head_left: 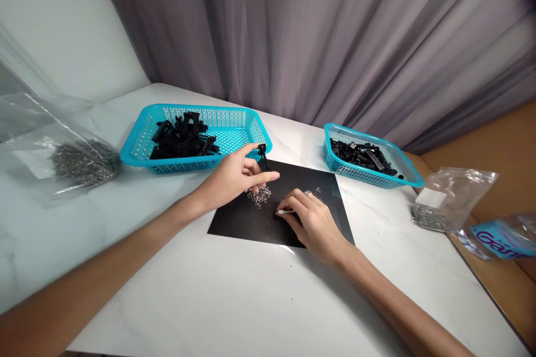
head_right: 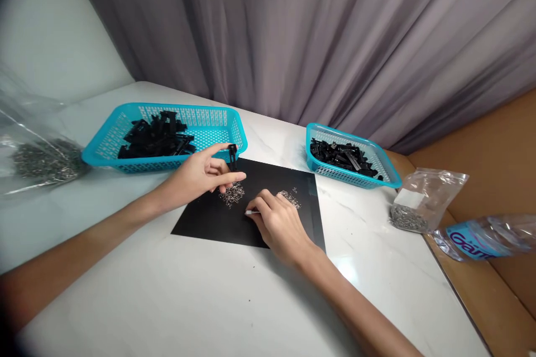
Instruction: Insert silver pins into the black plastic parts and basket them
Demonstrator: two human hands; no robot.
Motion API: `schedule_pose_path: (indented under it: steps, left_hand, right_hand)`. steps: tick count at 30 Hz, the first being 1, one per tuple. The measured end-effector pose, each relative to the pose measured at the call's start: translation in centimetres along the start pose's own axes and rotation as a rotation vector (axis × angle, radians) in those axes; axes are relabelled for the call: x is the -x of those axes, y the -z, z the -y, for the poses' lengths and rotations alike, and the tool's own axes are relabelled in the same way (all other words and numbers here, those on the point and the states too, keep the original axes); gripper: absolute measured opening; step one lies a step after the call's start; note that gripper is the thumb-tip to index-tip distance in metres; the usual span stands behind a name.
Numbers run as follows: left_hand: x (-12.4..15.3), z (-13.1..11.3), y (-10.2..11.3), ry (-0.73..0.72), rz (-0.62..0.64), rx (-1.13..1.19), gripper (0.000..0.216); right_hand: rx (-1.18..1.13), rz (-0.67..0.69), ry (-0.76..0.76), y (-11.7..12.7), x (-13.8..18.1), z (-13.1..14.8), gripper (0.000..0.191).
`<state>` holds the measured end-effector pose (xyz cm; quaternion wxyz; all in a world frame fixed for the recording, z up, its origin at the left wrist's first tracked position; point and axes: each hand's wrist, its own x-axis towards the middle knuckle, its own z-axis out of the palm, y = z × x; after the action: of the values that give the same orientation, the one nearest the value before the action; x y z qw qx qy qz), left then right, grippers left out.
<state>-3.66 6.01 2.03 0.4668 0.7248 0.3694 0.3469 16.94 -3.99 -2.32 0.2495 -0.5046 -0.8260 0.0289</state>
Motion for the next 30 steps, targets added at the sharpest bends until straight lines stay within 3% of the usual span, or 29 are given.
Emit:
schedule_pose_path:
  steps: [5, 9, 14, 20, 30]
  left_hand:
    - [0.5, 0.1, -0.3, -0.118, 0.090, -0.227, 0.077]
    - [0.7, 0.1, -0.6, -0.348, 0.040, -0.535, 0.069]
    - [1.0, 0.1, -1.2, -0.453, 0.111, -0.482, 0.068]
    - [1.3, 0.4, -1.6, -0.502, 0.075, -0.452, 0.081]
    - [1.7, 0.4, -1.9, -0.570, 0.039, -0.504, 0.063]
  right_hand:
    - [-0.289, -0.045, -0.177, 0.9, 0.4, -0.3, 0.006]
    - [-0.501, -0.066, -0.244, 2.1, 0.6, -0.8, 0.016]
    - [-0.640, -0.043, -0.329, 2.6, 0.8, -1.7, 0.020]
    - [-0.795, -0.031, -0.402, 3.1, 0.9, -1.8, 0.023]
    - [-0.860, -0.153, -0.398, 2.3, 0.8, 0.5, 0.029]
